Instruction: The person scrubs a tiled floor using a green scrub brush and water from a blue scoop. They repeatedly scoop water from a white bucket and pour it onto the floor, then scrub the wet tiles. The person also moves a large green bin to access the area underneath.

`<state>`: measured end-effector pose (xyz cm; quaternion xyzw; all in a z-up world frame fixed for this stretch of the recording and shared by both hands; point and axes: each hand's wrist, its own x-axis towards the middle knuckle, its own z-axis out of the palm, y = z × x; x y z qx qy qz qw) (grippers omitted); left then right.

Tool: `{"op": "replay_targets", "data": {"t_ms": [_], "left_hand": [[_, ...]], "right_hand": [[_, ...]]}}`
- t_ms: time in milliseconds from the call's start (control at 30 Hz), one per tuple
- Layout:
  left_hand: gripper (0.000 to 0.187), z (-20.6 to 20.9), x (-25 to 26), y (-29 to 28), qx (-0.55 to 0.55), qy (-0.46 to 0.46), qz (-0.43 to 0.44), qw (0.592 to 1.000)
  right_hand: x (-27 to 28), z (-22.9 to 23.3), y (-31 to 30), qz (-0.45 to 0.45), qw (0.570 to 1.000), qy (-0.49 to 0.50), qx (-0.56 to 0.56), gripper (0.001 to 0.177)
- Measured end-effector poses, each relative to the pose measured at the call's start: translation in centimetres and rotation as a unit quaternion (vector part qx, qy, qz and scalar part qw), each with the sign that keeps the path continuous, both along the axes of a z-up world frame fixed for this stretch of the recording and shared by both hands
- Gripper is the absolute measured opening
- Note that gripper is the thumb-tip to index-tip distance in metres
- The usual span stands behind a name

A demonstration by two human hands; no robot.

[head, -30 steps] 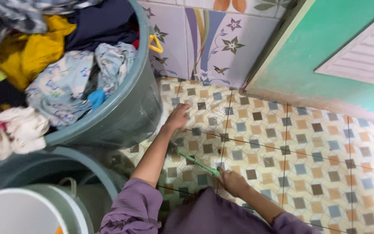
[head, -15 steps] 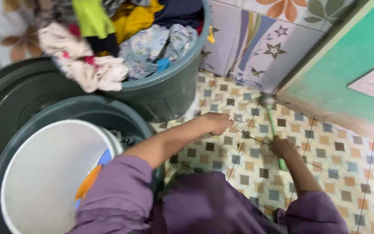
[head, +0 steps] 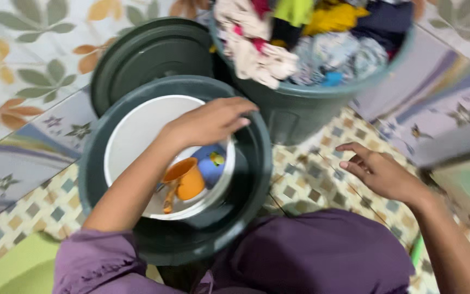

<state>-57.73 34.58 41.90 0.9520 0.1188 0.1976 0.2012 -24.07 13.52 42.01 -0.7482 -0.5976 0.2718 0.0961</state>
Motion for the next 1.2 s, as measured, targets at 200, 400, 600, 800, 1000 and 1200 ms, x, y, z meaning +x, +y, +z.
{"op": "replay_targets", "data": {"t_ms": [200, 400, 600, 800, 1000, 1200], "left_hand": [[0.035, -2.9, -11.1, 2.4, -0.099, 0.0, 0.247, 0.964], [0.047, -7.3, -17.0, 4.5, 0.09, -0.016, 0.479, 0.873], [0.038, -10.9, -19.9, 6.1, 0.02, 0.026, 0.549, 0.835], [0.042, -12.8, -20.6, 6.8, -0.049, 0.0, 0.575, 0.817], [0.032, -11.2, -20.3, 5.0, -0.037, -0.016, 0.57, 0.821], [0.024, -7.8, -18.5, 0.9, 0.02, -0.064, 0.571, 0.818]], "right_hand": [[-7.0, 2.8, 4.7, 0.093, 0.995, 0.025, 0.004, 0.053], [-15.3, 1.3, 11.0, 0.337, 0.909, -0.017, 0.244, 0.036], [-22.0, -2.4, 14.5, 0.497, 0.803, -0.068, 0.323, 0.03], [-22.0, -5.6, 13.4, 0.503, 0.846, -0.096, 0.148, 0.043], [-21.9, -6.0, 12.9, 0.518, 0.832, -0.187, 0.071, 0.043], [-21.2, -7.4, 12.3, 0.515, 0.811, -0.277, 0.014, 0.043]]}}
